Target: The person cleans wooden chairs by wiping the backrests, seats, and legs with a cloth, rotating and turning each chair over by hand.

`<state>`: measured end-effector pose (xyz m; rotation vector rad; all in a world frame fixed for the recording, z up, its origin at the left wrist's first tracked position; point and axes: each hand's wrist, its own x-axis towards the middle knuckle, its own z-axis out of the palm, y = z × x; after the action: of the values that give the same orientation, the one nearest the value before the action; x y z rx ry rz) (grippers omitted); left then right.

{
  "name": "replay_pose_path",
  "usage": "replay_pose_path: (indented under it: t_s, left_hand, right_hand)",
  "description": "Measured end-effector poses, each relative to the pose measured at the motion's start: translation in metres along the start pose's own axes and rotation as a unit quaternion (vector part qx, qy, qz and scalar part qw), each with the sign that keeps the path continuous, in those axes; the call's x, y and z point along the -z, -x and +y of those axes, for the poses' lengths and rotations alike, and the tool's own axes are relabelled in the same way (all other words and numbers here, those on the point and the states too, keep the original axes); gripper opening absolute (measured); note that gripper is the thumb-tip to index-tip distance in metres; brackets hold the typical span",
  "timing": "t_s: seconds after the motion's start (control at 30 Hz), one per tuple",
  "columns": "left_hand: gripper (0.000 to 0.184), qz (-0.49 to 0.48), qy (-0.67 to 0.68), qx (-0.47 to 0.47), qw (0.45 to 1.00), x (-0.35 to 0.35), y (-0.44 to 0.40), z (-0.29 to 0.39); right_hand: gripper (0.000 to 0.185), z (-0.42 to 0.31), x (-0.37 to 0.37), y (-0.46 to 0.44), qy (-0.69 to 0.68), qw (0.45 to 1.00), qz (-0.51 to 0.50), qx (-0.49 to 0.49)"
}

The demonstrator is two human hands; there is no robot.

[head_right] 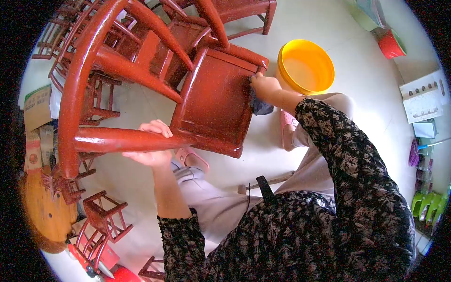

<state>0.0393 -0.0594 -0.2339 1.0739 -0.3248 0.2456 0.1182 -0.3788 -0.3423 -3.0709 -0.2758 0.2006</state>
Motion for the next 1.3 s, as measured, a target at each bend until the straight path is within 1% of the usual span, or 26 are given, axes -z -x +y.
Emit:
replay_pose_path:
  t_s: [0.07, 0.1, 0.13, 0.17, 0.2, 0.23, 0.27, 0.33, 0.37, 0.43, 0.47, 0.53, 0.57, 0.63, 0.67, 0.73, 0.8, 0.87, 0.9, 0.97, 1.0, 1.07, 1.13, 1.2, 1.27, 1.3]
  left_hand:
    - [0.087, -0.009, 0.001, -0.005, 1.0, 0.0, -0.001, 0.0]
    - [0.087, 0.005, -0.002, -0.006, 1.0, -0.001, 0.0, 0.0]
    - [0.087, 0.02, -0.006, -0.007, 1.0, -0.001, 0.001, 0.0]
    - [0.087, 0.022, -0.007, -0.007, 1.0, -0.002, 0.001, 0.0]
    - [0.087, 0.024, -0.008, -0.007, 1.0, -0.002, 0.0, 0.0]
    - [0.087, 0.025, -0.009, -0.008, 1.0, -0.001, 0.0, 0.0]
    - [0.087, 0.026, -0.012, -0.008, 1.0, -0.002, 0.0, 0.0]
    - [0.086, 0.027, -0.019, -0.013, 0.999, -0.002, 0.0, 0.0]
    - [0.086, 0.027, -0.02, -0.012, 0.999, -0.002, 0.0, 0.0]
    - [0.086, 0.039, -0.014, -0.012, 0.999, -0.003, 0.0, 0.0]
    - [0.086, 0.04, -0.014, -0.013, 0.999, -0.003, 0.001, -0.001]
    - [0.085, 0.052, -0.013, -0.003, 0.999, -0.003, 0.0, 0.0]
    - [0.085, 0.053, -0.013, -0.004, 0.999, -0.003, 0.0, 0.0]
    - [0.085, 0.075, -0.016, -0.004, 0.997, -0.004, 0.0, -0.001]
    - [0.085, 0.076, -0.016, -0.004, 0.997, -0.003, 0.001, -0.001]
    - [0.086, 0.075, -0.017, -0.001, 0.997, 0.0, 0.001, -0.002]
    - [0.086, 0.062, -0.014, -0.004, 0.998, 0.001, 0.001, -0.003]
    - [0.087, 0.048, -0.007, -0.006, 0.999, 0.002, 0.0, -0.002]
    - [0.087, 0.043, -0.004, 0.001, 0.999, 0.001, 0.0, -0.002]
    - [0.087, 0.043, 0.0, 0.007, 0.999, 0.001, 0.0, -0.002]
    - [0.087, 0.04, 0.0, 0.002, 0.999, 0.001, -0.001, -0.003]
    - [0.087, 0.038, -0.002, -0.001, 0.999, 0.001, 0.001, -0.003]
    - [0.087, 0.07, -0.014, -0.003, 0.997, -0.001, 0.001, -0.003]
    - [0.086, 0.077, -0.016, 0.001, 0.997, -0.004, 0.002, -0.002]
    - [0.086, 0.082, -0.021, 0.002, 0.996, -0.004, 0.001, -0.001]
    - [0.086, 0.066, -0.02, 0.001, 0.998, -0.003, 0.001, -0.001]
  right_hand:
    - [0.022, -0.005, -0.025, 0.005, 0.072, 0.989, -0.071, 0.104]
    - [0.021, -0.01, -0.035, 0.015, 0.091, 0.978, -0.049, 0.18]
    - [0.02, -0.033, -0.015, 0.032, 0.028, 0.989, -0.108, 0.096]
    - [0.028, -0.046, -0.017, 0.043, 0.024, 0.982, -0.17, 0.076]
    - [0.028, -0.052, -0.029, 0.053, -0.011, 0.98, -0.162, 0.118]
    - [0.028, -0.067, -0.014, 0.068, -0.011, 0.975, -0.15, 0.162]
    - [0.026, -0.079, -0.022, 0.077, -0.041, 0.975, -0.171, 0.132]
    - [0.018, -0.096, -0.027, 0.097, -0.114, 0.966, -0.13, 0.19]
    - [0.018, -0.103, -0.03, 0.1, -0.115, 0.966, -0.13, 0.191]
    - [0.015, -0.114, -0.033, 0.102, -0.223, 0.971, -0.069, 0.057]
    - [0.015, -0.117, -0.034, 0.101, -0.223, 0.971, -0.07, 0.059]
    - [0.017, -0.122, -0.031, 0.096, -0.275, 0.952, -0.119, -0.058]
    - [0.017, -0.123, -0.029, 0.093, -0.275, 0.952, -0.119, -0.057]
    - [0.019, -0.124, -0.026, 0.086, -0.123, 0.976, -0.139, 0.113]
    - [0.019, -0.128, -0.025, 0.084, -0.123, 0.976, -0.14, 0.114]
    - [0.018, -0.139, -0.013, 0.078, -0.296, 0.951, -0.073, 0.057]
    - [0.016, -0.141, -0.024, 0.077, -0.295, 0.951, -0.079, 0.051]
    - [0.017, -0.13, -0.032, 0.084, -0.228, 0.971, -0.041, 0.055]
    - [0.017, -0.123, -0.029, 0.091, -0.226, 0.972, -0.042, 0.055]
    - [0.019, -0.112, -0.017, 0.1, -0.123, 0.98, -0.122, 0.095]
    - [0.019, -0.114, -0.016, 0.099, -0.121, 0.98, -0.124, 0.098]
    - [0.018, -0.123, -0.017, 0.095, -0.148, 0.975, -0.156, 0.049]
    - [0.018, -0.132, -0.005, 0.084, -0.151, 0.971, -0.179, 0.052]
    - [0.018, -0.142, 0.003, 0.073, -0.153, 0.966, -0.204, 0.049]
    - [0.016, -0.162, 0.006, 0.057, -0.206, 0.965, -0.139, 0.082]
    - [0.016, -0.173, 0.012, 0.046, -0.213, 0.964, -0.133, 0.083]
